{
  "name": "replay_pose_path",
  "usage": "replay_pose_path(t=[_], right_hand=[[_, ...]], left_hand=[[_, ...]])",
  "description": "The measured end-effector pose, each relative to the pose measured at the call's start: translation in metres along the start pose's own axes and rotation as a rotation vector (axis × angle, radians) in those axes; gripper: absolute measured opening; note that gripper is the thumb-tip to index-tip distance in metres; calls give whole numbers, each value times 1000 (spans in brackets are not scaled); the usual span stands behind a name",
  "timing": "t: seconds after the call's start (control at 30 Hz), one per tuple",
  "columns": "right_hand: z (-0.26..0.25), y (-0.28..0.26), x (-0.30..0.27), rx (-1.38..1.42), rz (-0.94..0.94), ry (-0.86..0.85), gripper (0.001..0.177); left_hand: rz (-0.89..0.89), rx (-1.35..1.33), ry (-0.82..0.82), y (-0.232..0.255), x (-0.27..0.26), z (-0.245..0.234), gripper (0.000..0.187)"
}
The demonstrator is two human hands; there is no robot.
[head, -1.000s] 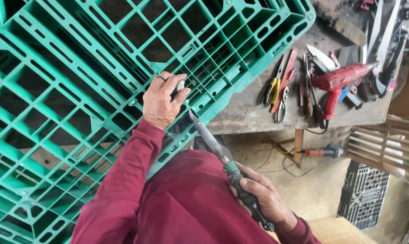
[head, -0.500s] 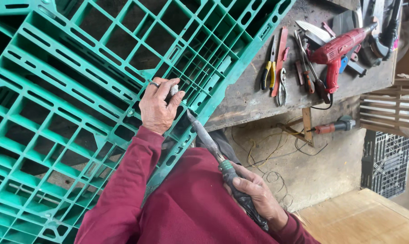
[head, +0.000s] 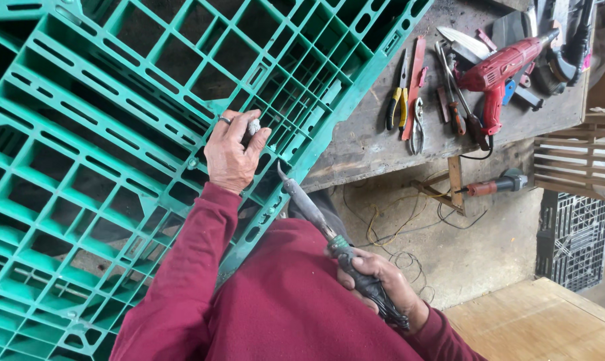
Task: The person uses a soldering iron to melt and fuse cracks in several green plastic crates on a workbench, handling the tool with their right hand while positioning the crates with their left.
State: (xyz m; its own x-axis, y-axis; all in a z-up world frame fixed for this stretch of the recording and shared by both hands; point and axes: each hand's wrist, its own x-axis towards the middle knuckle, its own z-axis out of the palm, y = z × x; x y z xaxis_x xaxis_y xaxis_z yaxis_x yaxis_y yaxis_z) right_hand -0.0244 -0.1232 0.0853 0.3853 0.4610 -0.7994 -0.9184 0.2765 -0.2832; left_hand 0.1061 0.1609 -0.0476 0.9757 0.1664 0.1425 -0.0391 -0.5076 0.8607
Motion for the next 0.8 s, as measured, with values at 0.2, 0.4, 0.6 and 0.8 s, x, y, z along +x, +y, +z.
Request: replay_pose_path(t=[0.2,0.4,0.6,0.8], right_hand=[[-6,9,9,499,108,-208,55],[3,22,18,996,118,-554,58],[17,15,28,1072,29,-804,58],[14,-3,27,1025,90,-834,53]], left_hand=[[-4,-14,1,2,2,0,32],[-6,-16,-5,1,1,3,33],[-6,-21,6,1,2,4,34],[-34,-46,8,1,3,4,34]])
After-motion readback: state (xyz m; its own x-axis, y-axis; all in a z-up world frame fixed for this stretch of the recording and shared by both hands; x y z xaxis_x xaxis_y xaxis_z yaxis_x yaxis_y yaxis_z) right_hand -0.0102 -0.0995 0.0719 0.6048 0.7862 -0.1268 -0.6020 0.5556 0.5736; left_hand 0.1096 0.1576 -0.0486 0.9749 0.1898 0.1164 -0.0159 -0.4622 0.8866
